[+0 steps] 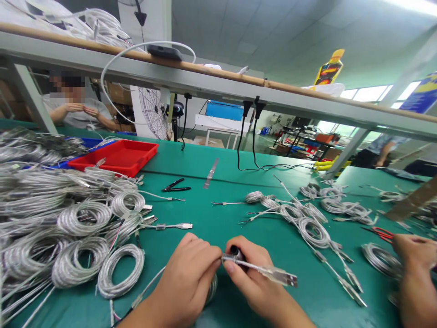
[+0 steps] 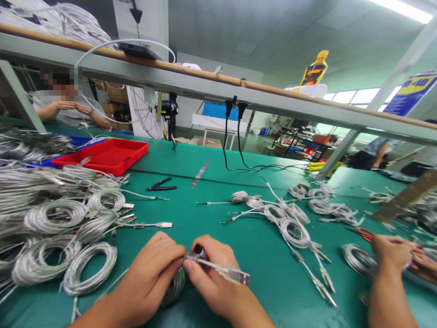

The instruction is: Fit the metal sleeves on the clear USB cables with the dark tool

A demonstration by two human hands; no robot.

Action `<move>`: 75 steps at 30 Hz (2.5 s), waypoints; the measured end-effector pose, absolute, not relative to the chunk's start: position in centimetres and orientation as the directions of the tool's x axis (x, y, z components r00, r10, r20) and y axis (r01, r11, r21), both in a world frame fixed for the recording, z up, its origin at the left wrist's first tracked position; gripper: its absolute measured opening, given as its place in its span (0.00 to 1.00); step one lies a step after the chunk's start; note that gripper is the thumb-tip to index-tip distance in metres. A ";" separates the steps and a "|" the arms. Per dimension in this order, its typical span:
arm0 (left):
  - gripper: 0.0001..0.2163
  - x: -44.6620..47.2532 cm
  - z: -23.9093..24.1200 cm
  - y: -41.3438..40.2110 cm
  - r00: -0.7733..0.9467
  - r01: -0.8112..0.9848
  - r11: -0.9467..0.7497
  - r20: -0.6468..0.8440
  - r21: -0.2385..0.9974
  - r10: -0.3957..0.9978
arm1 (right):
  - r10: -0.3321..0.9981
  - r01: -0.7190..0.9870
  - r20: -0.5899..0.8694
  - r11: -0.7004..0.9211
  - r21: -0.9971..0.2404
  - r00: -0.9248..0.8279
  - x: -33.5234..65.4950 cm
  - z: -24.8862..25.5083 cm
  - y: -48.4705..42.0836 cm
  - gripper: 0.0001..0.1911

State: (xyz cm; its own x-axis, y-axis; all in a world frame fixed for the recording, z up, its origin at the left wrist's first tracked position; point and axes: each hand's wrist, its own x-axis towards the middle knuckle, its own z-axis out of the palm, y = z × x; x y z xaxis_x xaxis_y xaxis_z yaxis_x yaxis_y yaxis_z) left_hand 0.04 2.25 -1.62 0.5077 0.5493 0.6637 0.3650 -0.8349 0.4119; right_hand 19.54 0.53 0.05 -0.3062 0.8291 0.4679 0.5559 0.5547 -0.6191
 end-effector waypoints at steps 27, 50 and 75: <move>0.09 1.7 -1.7 0.9 0.360 0.452 -0.770 0.698 0.450 0.619 | 0.888 0.361 0.454 0.449 -0.817 -0.076 17.6 -1.3 0.4 0.20; 0.12 0.7 -0.9 0.6 0.514 0.337 -0.862 0.693 0.378 0.505 | 0.745 0.483 0.549 0.666 -0.569 -0.379 18.9 1.2 -0.5 0.25; 0.12 0.7 -1.3 1.0 0.506 0.387 -0.852 0.691 0.354 0.516 | 0.733 0.485 0.583 0.675 -0.556 -0.350 19.3 0.9 -0.2 0.12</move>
